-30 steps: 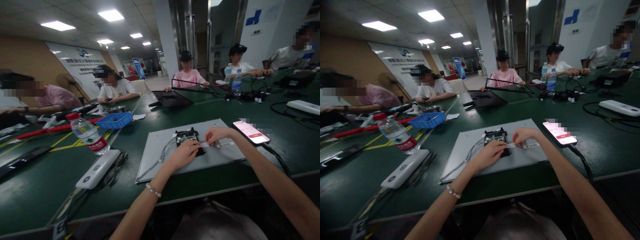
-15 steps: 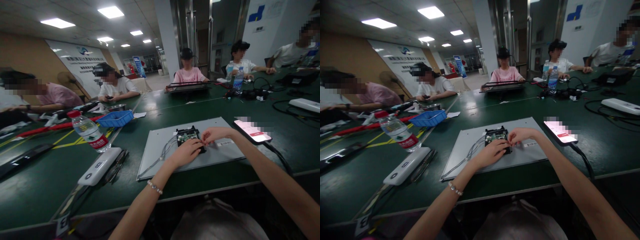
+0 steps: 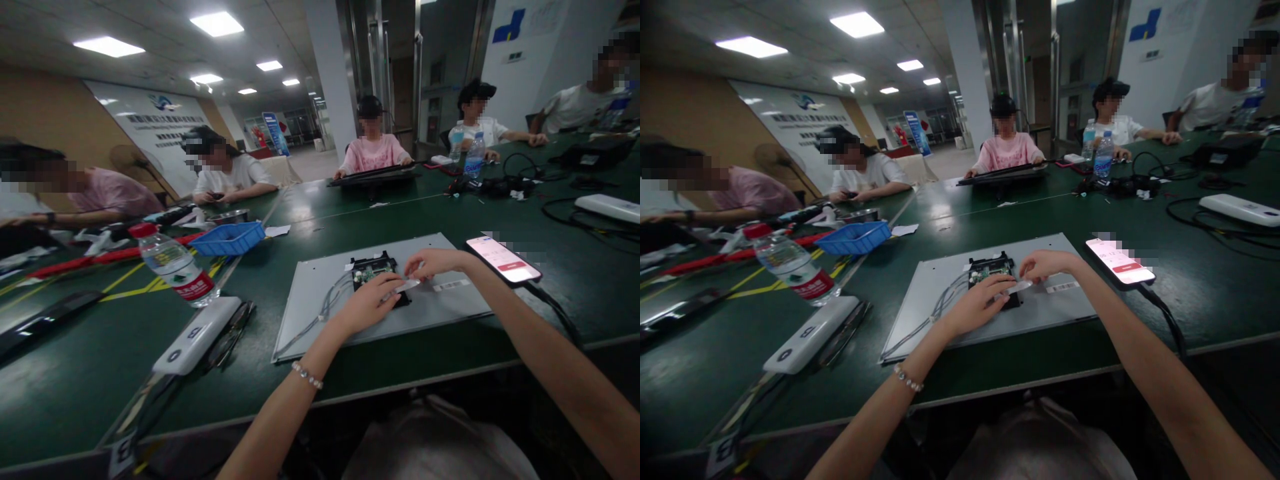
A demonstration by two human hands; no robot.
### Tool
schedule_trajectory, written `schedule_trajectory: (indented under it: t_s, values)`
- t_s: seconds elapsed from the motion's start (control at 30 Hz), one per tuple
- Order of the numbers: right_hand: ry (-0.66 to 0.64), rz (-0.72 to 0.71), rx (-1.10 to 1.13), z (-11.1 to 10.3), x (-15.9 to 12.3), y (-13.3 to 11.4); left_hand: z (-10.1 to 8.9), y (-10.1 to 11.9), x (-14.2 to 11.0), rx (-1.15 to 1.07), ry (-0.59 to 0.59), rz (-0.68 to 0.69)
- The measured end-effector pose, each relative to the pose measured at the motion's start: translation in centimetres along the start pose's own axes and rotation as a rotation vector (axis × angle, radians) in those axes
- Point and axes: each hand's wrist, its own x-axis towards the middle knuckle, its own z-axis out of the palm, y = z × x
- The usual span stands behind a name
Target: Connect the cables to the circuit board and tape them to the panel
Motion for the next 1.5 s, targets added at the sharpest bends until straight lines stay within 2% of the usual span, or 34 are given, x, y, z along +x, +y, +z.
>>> schedule_trajectory:
  t_s: [0.1, 0.2, 0.3, 0.4, 0.5, 0.6, 0.67, 0.8, 0.9, 1.0, 1.07, 1.17, 1.3, 1.4, 1.5]
  values:
    - [-0.012, -0.013, 0.009, 0.0, 0.1, 0.0, -0.3, -0.4, 0.0, 0.015, 0.083, -0.030]
    - [-0.030, -0.036, 0.023, 0.0, 0.0, -0.1, -0.7, -1.8, -0.2, 0.107, 0.202, -0.100]
    - [-0.002, -0.057, 0.062, -0.3, -0.3, -0.1, -1.1, -4.0, -0.8, 0.257, 0.356, -0.271]
    - [0.148, -0.050, 0.120, -1.1, -0.5, 0.5, -1.6, -6.1, -1.8, 0.353, 0.445, -0.453]
    - [0.391, 0.043, 0.074, -2.0, -0.1, 2.2, -1.8, -7.7, -2.5, 0.401, 0.414, -0.589]
    - [0.618, 0.185, -0.188, -2.6, 0.5, 4.6, -1.6, -8.4, -2.7, 0.412, 0.322, -0.644]
    - [0.675, 0.239, -0.306, -2.7, 0.8, 5.8, -1.3, -8.6, -2.6, 0.401, 0.269, -0.642]
    - [0.708, 0.236, -0.437, -2.2, 1.2, 5.9, -0.9, -8.9, -2.4, 0.365, 0.210, -0.616]
    - [0.742, 0.037, -0.489, -1.1, 1.7, 3.9, -0.9, -9.0, -2.3, 0.334, 0.188, -0.598]
    - [0.714, -0.188, -0.471, 0.5, 2.8, 1.3, -0.9, -8.8, -2.3, 0.299, 0.187, -0.566]
    - [0.667, -0.253, -0.466, 1.4, 3.9, -0.1, -0.8, -8.5, -2.2, 0.284, 0.171, -0.555]
    - [0.595, -0.278, -0.510, 2.0, 6.0, -1.1, -0.8, -8.3, -2.1, 0.285, 0.140, -0.559]
    - [0.525, -0.227, -0.577, 1.9, 8.4, -1.2, -0.8, -8.3, -2.1, 0.322, 0.138, -0.549]
    - [0.545, -0.196, -0.607, 2.1, 9.4, -1.1, -0.8, -8.4, -2.2, 0.340, 0.135, -0.561]
    - [0.624, -0.216, -0.589, 2.1, 9.4, -0.8, -0.9, -8.5, -2.3, 0.354, 0.138, -0.574]
